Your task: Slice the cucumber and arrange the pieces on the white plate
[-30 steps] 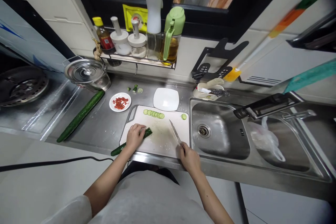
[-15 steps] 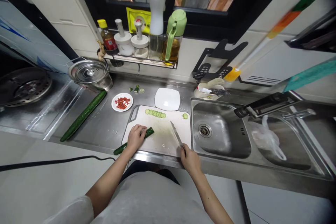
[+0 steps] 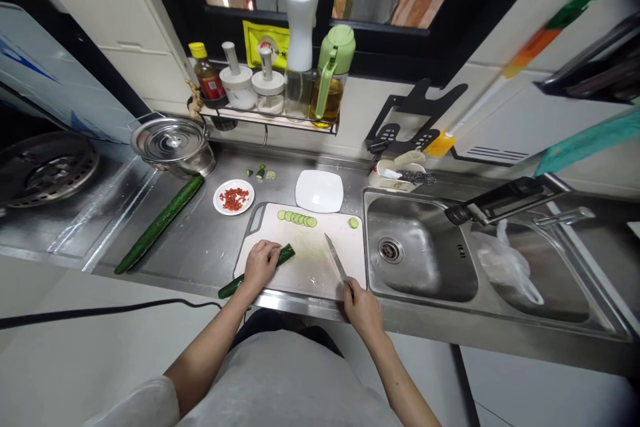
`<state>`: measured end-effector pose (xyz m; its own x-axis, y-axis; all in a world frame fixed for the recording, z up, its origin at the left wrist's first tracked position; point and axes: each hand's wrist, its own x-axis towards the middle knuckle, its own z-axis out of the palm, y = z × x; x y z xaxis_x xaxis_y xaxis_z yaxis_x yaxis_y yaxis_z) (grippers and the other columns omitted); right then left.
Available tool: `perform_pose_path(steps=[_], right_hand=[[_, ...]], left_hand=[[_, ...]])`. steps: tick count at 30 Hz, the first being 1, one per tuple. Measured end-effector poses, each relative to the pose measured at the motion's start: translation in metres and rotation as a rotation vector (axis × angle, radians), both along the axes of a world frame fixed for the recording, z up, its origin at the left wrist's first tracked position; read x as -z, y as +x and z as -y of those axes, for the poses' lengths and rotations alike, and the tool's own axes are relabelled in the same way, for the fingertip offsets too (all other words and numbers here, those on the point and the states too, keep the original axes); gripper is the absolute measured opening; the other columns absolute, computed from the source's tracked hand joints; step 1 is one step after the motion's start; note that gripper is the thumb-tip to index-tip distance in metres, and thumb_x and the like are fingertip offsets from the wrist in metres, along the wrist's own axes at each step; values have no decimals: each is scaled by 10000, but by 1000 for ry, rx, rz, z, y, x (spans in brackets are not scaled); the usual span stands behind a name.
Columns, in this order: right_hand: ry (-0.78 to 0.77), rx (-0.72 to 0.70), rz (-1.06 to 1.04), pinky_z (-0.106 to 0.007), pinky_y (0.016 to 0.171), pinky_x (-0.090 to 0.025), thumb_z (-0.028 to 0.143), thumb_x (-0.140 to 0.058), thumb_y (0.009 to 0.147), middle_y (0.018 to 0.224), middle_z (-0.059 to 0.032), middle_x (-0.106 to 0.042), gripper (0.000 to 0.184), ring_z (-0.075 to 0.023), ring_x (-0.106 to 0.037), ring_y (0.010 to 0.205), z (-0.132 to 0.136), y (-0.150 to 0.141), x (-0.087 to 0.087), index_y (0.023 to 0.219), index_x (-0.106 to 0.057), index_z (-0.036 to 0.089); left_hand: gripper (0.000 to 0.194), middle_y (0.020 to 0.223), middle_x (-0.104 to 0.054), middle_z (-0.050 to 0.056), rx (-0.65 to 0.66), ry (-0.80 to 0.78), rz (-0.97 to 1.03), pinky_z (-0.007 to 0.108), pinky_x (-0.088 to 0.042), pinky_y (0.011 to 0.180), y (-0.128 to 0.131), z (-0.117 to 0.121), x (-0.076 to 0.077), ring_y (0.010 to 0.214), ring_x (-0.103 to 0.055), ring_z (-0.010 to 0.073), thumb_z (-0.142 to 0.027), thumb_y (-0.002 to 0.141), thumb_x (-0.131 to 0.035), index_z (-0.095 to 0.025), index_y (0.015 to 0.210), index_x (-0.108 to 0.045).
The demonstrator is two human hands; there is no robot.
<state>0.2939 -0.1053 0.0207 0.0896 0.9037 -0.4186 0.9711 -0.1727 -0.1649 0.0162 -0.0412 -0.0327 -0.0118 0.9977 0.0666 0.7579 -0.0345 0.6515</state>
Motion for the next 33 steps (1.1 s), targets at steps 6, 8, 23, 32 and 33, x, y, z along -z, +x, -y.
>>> perform_pose_path(steps=[6, 8, 23, 32, 33], right_hand=[[-12, 15, -5, -270, 715, -409, 305, -315, 976, 954, -106, -729, 391, -210, -681, 876, -3, -4, -2, 1264, -558, 199], [-29, 21, -13, -269, 720, -405, 316, -316, 979, 964, -109, -726, 387, -211, -679, 883, -5, -9, -6, 1258, -555, 195], [-146, -268, -98, -278, 706, -413, 274, -263, 998, 904, -122, -705, 321, -220, -672, 846, -28, -69, -34, 1141, -530, 170], [-122, -289, -98, -272, 698, -432, 262, -289, 992, 854, -116, -701, 292, -218, -680, 819, -24, -73, -28, 1100, -541, 163], [-123, -288, -100, -276, 701, -435, 261, -287, 991, 853, -117, -700, 295, -224, -680, 825, -24, -73, -28, 1101, -543, 163]], left_hand=[[217, 954, -662, 61, 34, 4, -51, 341, -474, 868, 0, -1, -3, 907, -597, 189, -279, 896, -494, -230, 967, -694], [239, 984, -662, 64, 83, 27, -82, 345, -469, 896, 1, 0, -4, 937, -600, 189, -288, 910, -481, -232, 1004, -692], [312, 1133, -651, 68, 254, 48, -142, 312, -494, 927, 5, 2, -1, 1026, -608, 176, -275, 938, -451, -274, 1174, -656], [307, 1133, -658, 63, 275, 43, -152, 309, -475, 955, 3, 1, 0, 1033, -596, 173, -274, 941, -445, -246, 1153, -666], [304, 1134, -658, 63, 275, 35, -156, 311, -475, 956, 3, 1, 0, 1032, -597, 173, -274, 939, -447, -247, 1147, -668]])
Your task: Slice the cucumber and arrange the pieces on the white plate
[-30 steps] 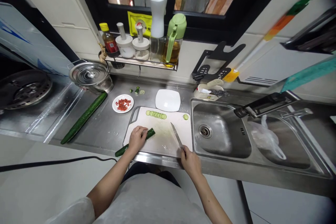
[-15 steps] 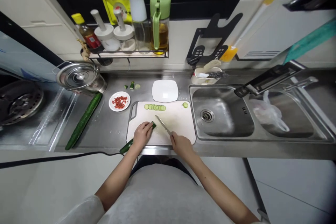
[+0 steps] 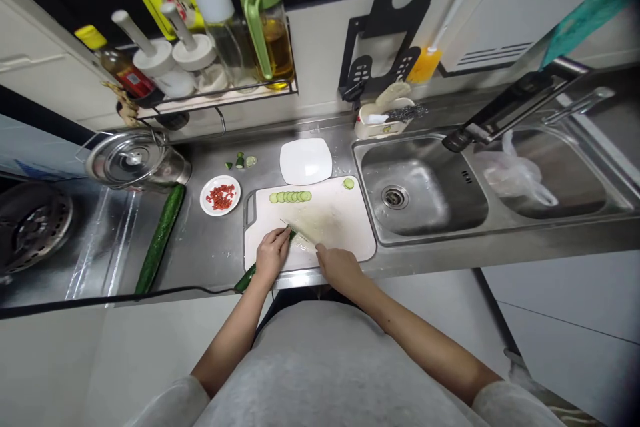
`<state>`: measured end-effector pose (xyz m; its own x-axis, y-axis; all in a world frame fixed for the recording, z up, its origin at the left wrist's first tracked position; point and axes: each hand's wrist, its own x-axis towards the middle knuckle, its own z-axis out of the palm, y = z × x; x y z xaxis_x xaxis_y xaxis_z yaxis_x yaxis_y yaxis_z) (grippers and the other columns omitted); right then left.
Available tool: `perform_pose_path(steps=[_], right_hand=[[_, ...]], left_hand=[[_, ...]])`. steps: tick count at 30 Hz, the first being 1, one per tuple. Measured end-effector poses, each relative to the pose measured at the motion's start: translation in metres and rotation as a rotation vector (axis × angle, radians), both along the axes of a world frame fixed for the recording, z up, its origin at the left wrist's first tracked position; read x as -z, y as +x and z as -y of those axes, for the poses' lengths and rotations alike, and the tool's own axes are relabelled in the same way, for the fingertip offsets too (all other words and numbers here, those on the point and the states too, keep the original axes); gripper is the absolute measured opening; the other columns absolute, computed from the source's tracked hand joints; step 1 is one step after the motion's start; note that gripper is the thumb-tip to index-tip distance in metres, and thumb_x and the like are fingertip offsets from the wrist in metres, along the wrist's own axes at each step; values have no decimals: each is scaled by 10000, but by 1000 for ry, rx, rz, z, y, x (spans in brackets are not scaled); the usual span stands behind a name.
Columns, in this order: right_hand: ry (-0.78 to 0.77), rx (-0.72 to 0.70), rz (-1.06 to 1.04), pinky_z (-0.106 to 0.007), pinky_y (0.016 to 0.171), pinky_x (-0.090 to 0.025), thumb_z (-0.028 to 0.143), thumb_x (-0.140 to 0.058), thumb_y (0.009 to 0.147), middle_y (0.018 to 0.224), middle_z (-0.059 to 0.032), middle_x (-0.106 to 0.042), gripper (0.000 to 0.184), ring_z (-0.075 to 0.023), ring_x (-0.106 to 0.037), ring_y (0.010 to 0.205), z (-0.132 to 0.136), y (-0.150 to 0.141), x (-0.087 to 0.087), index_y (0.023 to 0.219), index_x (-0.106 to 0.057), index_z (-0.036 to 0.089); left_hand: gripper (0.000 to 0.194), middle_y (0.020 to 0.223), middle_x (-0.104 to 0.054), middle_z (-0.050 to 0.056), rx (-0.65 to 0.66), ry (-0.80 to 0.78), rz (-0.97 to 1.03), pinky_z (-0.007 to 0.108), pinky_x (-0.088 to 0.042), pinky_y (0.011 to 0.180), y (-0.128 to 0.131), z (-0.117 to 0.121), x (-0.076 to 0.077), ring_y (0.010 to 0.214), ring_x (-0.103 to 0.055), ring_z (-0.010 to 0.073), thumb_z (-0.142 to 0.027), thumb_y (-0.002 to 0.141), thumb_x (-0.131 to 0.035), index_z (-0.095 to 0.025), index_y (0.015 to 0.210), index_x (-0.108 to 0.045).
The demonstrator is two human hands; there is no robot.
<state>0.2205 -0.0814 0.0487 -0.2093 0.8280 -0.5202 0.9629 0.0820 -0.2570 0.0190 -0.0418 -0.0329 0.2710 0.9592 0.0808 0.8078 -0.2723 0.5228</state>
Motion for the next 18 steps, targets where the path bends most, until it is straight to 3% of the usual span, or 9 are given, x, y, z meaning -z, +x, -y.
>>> perform_pose_path(steps=[9, 18], right_hand=[[-51, -13, -4, -298, 708, -463, 103, -308, 928, 859, -132, -699, 293, -242, -688, 868, -3, -4, -4, 1118, -523, 158], [-112, -35, 8, -297, 729, -489, 76, -349, 904, 908, -146, -699, 286, -235, -690, 895, -9, -3, -6, 1128, -513, 146]], left_hand=[[277, 1163, -664, 61, -9, 4, -2, 300, -496, 941, 2, 2, -1, 1022, -625, 168, -250, 925, -473, -227, 1107, -681], [260, 1140, -683, 67, 21, 95, 31, 303, -536, 892, 3, 2, 0, 976, -659, 167, -231, 922, -481, -204, 1082, -685]])
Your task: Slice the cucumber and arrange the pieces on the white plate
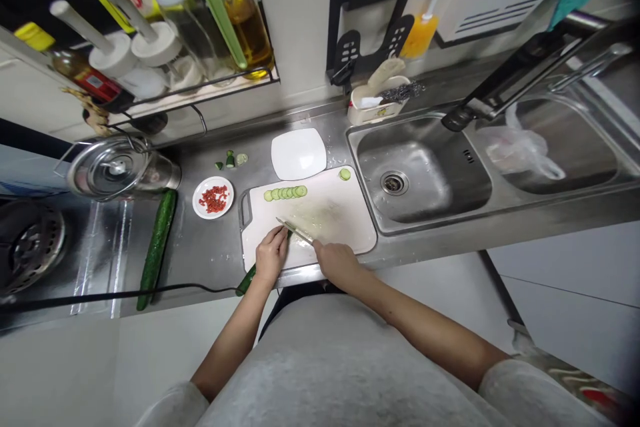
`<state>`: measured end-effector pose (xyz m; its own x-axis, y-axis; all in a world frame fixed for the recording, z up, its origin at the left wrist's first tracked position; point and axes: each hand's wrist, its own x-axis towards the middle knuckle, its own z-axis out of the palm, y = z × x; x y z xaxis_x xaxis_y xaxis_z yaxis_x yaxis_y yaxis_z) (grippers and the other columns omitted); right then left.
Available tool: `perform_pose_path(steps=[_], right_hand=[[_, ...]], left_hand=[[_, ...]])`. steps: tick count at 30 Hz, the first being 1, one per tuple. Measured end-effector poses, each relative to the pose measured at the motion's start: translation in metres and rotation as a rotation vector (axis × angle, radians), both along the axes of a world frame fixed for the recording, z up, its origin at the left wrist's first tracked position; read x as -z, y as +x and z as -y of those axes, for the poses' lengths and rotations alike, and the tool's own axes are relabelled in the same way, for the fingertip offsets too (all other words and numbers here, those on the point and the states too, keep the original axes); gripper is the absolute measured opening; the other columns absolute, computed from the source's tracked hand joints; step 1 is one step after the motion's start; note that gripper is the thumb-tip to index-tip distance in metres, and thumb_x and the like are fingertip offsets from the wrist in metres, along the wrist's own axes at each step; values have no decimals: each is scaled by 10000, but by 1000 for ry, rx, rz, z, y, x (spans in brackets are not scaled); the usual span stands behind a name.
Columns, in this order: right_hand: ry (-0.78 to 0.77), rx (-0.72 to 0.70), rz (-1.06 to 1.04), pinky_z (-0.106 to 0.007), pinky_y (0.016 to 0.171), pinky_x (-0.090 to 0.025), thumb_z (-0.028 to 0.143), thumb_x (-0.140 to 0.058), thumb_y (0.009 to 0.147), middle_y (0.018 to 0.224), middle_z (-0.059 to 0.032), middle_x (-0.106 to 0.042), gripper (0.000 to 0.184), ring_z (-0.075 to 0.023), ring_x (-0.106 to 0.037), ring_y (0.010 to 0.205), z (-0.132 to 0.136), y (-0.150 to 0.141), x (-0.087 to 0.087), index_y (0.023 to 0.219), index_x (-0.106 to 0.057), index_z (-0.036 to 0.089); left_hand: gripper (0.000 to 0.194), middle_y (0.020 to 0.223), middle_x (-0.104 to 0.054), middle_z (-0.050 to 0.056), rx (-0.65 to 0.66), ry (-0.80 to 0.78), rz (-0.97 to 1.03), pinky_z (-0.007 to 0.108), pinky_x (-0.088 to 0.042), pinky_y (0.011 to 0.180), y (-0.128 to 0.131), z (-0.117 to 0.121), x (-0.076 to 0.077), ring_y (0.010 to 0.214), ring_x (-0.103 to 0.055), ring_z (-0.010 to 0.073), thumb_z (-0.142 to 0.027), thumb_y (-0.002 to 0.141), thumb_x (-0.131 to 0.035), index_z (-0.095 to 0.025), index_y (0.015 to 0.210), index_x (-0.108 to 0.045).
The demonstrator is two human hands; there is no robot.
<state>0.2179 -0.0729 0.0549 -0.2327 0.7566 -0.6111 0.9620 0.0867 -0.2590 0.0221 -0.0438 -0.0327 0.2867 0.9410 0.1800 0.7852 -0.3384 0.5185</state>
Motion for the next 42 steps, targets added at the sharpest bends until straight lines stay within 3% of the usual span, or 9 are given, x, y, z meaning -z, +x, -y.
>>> perform_pose_path(steps=[30, 42], right_hand=[[8, -26, -93, -292, 755, -501, 63, -367, 880, 896, -147, -710, 341, -228, -680, 943, -16, 3, -4, 1139, -583, 117], [-14, -37, -91, -298, 756, -509, 53, -386, 861, 894, -149, -713, 358, -227, -685, 925, -20, 1, 3, 1151, -588, 109]], left_hand=[[247, 1115, -685, 86, 28, 49, -6, 325, -545, 887, 1, -1, 5, 983, -655, 178, -214, 916, -481, -194, 1034, -698], [264, 1135, -673, 94, 27, 17, 24, 340, -531, 934, 0, 0, 7, 1027, -639, 176, -232, 925, -467, -197, 1060, -691]])
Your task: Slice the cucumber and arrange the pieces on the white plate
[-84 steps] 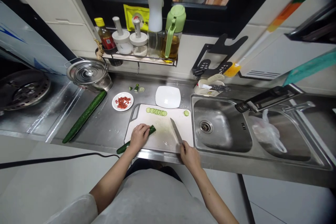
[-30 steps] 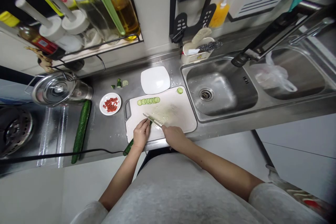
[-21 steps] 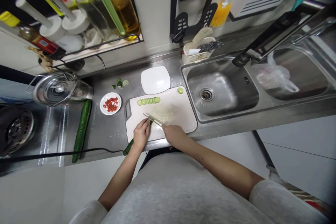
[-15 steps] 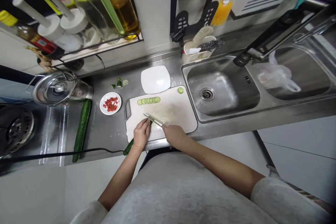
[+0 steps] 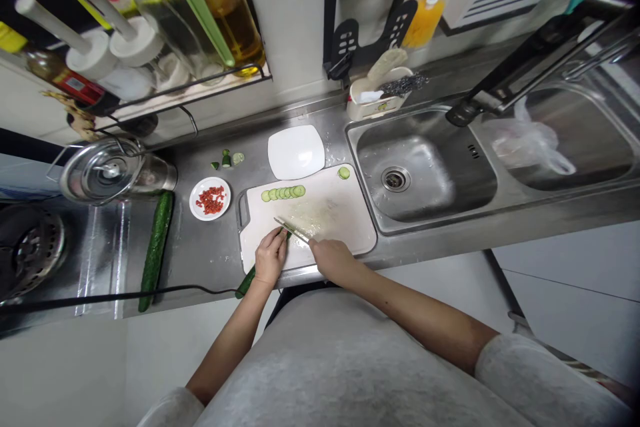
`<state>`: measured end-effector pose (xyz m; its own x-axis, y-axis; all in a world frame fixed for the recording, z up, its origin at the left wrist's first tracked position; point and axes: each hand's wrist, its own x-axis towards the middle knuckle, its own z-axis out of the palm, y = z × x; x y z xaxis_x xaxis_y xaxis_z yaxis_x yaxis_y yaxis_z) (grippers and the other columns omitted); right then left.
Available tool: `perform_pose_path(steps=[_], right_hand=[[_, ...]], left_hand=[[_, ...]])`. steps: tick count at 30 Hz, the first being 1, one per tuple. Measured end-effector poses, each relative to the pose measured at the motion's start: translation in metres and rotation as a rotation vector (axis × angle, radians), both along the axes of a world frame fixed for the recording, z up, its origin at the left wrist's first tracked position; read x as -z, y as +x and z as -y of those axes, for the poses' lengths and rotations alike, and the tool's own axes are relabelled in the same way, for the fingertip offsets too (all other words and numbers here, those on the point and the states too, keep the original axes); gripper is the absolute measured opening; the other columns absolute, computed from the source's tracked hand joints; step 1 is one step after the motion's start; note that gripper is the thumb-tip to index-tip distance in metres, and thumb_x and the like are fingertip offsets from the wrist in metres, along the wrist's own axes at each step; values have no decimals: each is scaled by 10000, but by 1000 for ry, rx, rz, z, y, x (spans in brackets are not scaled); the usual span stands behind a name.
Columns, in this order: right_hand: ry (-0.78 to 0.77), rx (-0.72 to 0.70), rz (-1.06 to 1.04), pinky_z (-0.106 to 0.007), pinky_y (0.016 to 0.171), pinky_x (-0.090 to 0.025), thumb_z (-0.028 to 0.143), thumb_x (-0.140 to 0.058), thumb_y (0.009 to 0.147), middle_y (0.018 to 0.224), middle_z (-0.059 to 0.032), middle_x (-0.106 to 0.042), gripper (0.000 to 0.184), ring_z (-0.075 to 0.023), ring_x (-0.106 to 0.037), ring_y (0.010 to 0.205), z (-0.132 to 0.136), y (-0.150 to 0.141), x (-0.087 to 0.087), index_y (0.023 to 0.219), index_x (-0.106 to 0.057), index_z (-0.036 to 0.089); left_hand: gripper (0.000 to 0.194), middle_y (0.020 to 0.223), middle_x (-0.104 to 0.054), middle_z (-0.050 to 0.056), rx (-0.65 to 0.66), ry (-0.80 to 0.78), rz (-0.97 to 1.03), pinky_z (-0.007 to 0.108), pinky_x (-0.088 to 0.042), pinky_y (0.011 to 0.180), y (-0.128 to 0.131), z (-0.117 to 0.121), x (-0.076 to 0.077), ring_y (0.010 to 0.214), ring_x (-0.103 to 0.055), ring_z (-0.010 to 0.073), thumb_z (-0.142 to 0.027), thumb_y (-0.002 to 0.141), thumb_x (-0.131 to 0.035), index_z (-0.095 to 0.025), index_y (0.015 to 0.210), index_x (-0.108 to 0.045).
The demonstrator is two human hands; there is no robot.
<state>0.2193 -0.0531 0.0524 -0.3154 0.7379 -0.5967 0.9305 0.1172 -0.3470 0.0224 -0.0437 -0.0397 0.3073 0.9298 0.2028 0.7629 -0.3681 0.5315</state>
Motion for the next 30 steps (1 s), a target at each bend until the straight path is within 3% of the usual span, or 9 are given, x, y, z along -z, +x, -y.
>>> perform_pose_path(steps=[15, 30], right_hand=[[-65, 10, 1, -309, 828, -500, 116, -383, 916, 978, -180, -704, 331, -221, -677, 963, -8, -1, 0, 1182, -580, 104], [-39, -2, -19, -322, 800, -502, 91, -368, 893, 956, -165, -707, 342, -232, -677, 943, -11, -3, 12, 1148, -594, 111]], left_hand=[[264, 1144, -675, 92, -15, -17, 12, 343, -525, 945, -1, 0, 2, 1048, -633, 177, -242, 926, -474, -196, 1068, -691], [273, 1148, -672, 89, -16, -18, 15, 346, -528, 950, 0, 0, 3, 1057, -633, 175, -236, 926, -467, -205, 1088, -685]])
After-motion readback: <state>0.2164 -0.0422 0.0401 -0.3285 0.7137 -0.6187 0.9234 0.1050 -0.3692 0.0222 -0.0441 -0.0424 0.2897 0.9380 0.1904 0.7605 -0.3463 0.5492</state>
